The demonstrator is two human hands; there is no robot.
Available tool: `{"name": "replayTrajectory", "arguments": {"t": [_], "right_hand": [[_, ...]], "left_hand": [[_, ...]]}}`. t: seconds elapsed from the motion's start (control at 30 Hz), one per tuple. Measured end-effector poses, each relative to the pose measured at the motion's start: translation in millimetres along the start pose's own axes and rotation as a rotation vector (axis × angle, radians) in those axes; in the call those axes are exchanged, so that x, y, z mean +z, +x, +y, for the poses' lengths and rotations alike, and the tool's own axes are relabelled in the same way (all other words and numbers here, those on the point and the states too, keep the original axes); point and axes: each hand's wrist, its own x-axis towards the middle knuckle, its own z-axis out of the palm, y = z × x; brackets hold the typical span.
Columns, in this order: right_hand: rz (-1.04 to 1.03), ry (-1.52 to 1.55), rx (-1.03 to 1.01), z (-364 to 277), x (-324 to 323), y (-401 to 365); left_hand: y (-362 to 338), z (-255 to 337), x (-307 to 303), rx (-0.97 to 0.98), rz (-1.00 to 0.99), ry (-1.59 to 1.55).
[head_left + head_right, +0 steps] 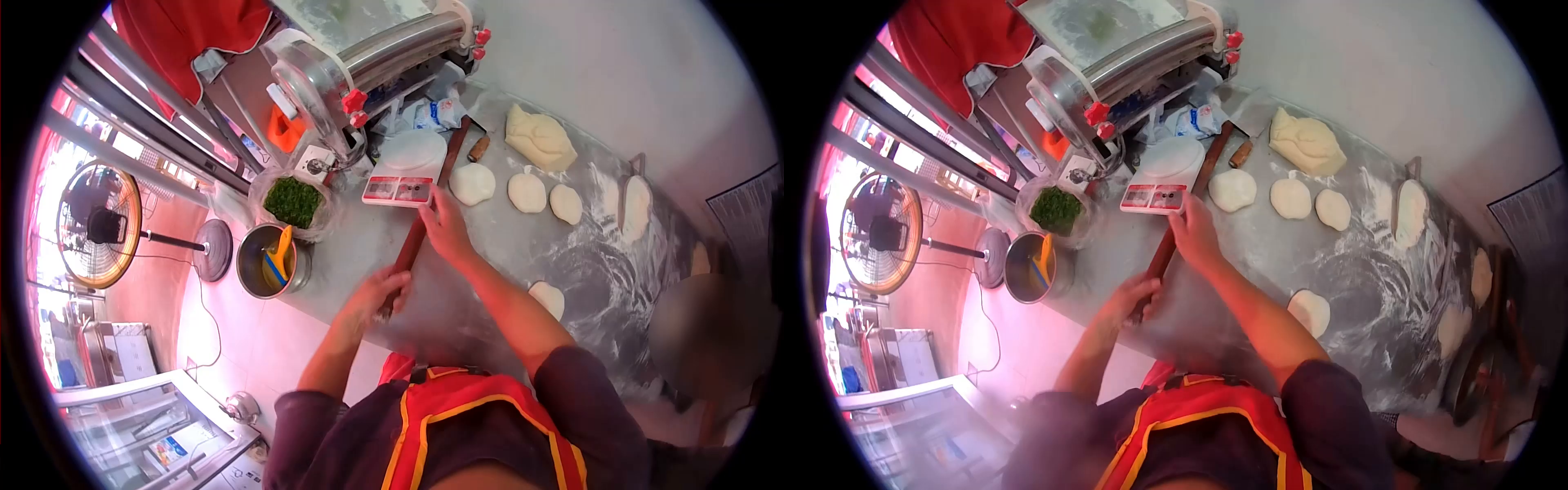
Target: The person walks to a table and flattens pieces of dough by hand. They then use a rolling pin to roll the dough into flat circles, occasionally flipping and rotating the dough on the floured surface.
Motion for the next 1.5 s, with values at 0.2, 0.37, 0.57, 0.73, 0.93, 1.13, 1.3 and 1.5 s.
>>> {"name": "replayTrajectory", "arguments": {"t": [0.2,0.37,0.57,0.73,0.93,1.13,1.3,1.5], "right_hand": [[-0.044,0.048,-0.008,-16.2,-13.7,-35.8],[-0.157,0.058,0.128,9.7,-73.7,-115.3],[-0.041,-0.431,-0.455,-9.0,-130.1,-156.9],[-0.152,-0.748,-0.413,12.0,-202.5,-185.6],[-0.093,-0.854,-0.050,71.9,-297.7,-292.3],[0.074,-0.879,0.282,95.2,-296.8,-349.2],[0.405,-1.020,0.331,137.0,-267.6,-349.5],[0.363,-1.110,0.480,183.2,-325.6,-254.5]], "left_hand": [[-62.2,-66.8,1.5,-0.126,0.009,0.118],[-140.8,-131.5,-23.8,-0.178,0.027,0.167],[-208.2,-93.3,15.5,-0.283,0.255,0.680],[-162.6,-94.3,57.8,-0.061,0.033,1.161],[-34.2,-98.2,98.6,0.481,0.041,1.747],[82.0,-85.8,150.1,1.011,0.131,1.705],[147.6,-110.7,169.0,0.965,0.312,1.757],[243.9,-51.6,212.2,0.981,0.304,2.012]]}}
